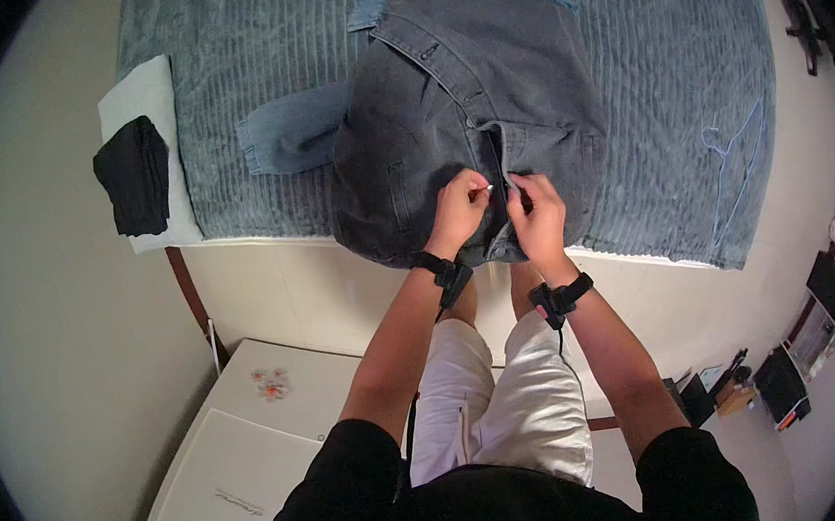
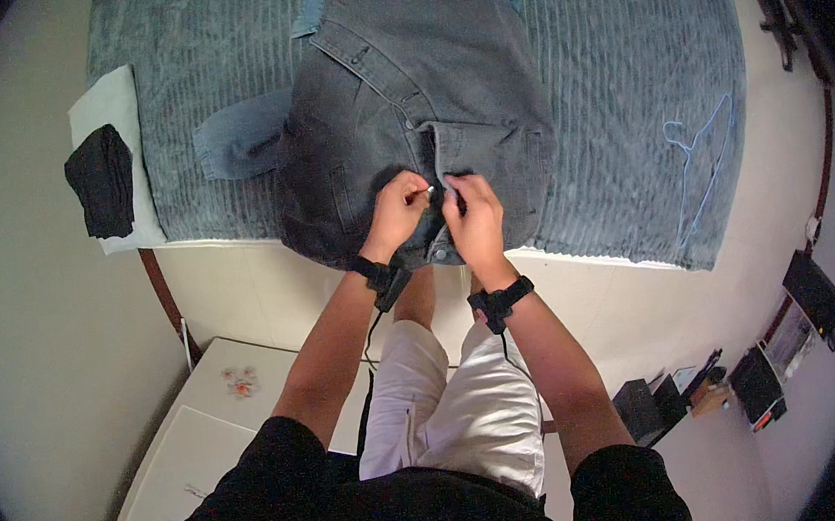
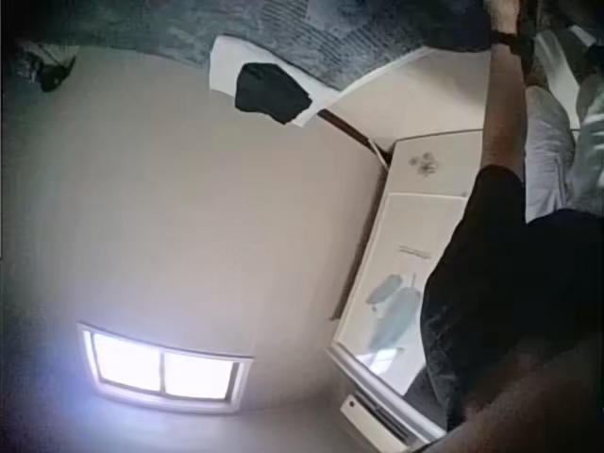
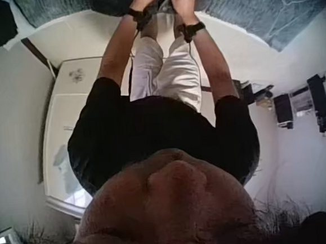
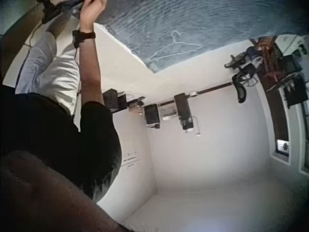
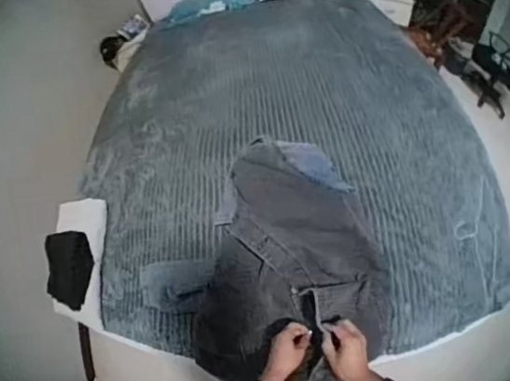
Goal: The person buttons a denim jacket, places it on a hanger, and hangs it inside a closet.
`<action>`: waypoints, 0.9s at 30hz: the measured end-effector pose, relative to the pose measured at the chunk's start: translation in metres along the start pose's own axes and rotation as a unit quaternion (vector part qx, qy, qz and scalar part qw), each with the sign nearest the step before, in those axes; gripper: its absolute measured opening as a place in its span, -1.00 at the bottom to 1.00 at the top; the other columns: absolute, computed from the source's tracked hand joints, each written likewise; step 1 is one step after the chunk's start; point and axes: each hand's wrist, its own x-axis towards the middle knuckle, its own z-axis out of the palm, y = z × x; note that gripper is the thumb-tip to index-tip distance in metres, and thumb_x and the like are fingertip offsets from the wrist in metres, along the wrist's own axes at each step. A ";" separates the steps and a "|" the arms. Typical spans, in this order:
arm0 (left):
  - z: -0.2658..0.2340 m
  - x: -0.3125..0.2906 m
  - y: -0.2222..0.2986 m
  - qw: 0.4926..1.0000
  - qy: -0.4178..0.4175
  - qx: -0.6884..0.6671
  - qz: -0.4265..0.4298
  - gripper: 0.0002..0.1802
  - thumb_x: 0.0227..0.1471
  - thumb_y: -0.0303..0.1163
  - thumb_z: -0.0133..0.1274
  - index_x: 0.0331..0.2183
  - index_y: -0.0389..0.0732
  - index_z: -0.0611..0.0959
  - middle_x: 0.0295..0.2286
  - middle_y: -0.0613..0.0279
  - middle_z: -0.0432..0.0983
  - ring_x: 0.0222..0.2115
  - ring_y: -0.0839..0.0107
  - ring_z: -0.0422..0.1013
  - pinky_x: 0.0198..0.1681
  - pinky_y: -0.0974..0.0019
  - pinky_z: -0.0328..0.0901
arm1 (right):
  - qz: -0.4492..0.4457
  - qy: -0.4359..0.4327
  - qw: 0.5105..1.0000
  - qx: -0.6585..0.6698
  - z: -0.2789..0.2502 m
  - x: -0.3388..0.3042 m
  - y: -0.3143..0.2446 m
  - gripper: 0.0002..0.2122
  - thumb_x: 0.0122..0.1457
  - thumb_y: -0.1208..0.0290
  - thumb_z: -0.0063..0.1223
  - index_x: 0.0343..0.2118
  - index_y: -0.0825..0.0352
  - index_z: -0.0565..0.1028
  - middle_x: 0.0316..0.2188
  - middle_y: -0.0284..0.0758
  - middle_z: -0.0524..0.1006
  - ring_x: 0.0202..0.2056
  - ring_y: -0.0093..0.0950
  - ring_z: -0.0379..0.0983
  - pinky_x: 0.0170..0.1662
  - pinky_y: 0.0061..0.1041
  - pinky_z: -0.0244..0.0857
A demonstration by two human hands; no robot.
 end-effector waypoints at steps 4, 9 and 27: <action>0.007 0.007 -0.010 0.998 0.012 -0.050 0.023 -0.84 0.02 -0.61 0.11 -0.27 -0.32 0.59 -0.39 0.11 0.63 -0.35 0.39 0.57 -0.27 0.34 0.41 | -0.054 -0.043 0.996 -0.060 0.004 0.016 -0.002 -0.80 0.05 0.63 0.11 -0.22 0.44 0.56 -0.31 -0.08 0.54 -0.32 -0.14 0.52 -0.22 -0.31 0.41; -0.002 0.004 -0.016 0.983 -0.033 -0.180 -0.025 -0.87 0.07 -0.64 0.07 -0.27 -0.34 0.56 -0.39 0.30 0.56 -0.37 0.54 0.47 -0.27 0.43 0.38 | -0.076 -0.096 0.989 -0.081 0.013 0.014 -0.001 -0.79 0.04 0.62 0.10 -0.21 0.45 0.56 -0.26 -0.07 0.53 -0.23 -0.05 0.50 -0.14 -0.24 0.39; -0.012 -0.007 0.018 0.957 -0.054 -0.248 -0.142 -0.76 0.22 -0.29 0.07 -0.23 -0.29 0.61 -0.38 0.32 0.52 -0.35 0.59 0.46 -0.27 0.45 0.45 | -0.197 -0.063 0.976 -0.073 0.006 0.000 -0.012 -0.87 0.02 0.65 0.13 -0.33 0.39 0.53 -0.25 -0.22 0.56 -0.25 -0.16 0.52 -0.20 -0.26 0.41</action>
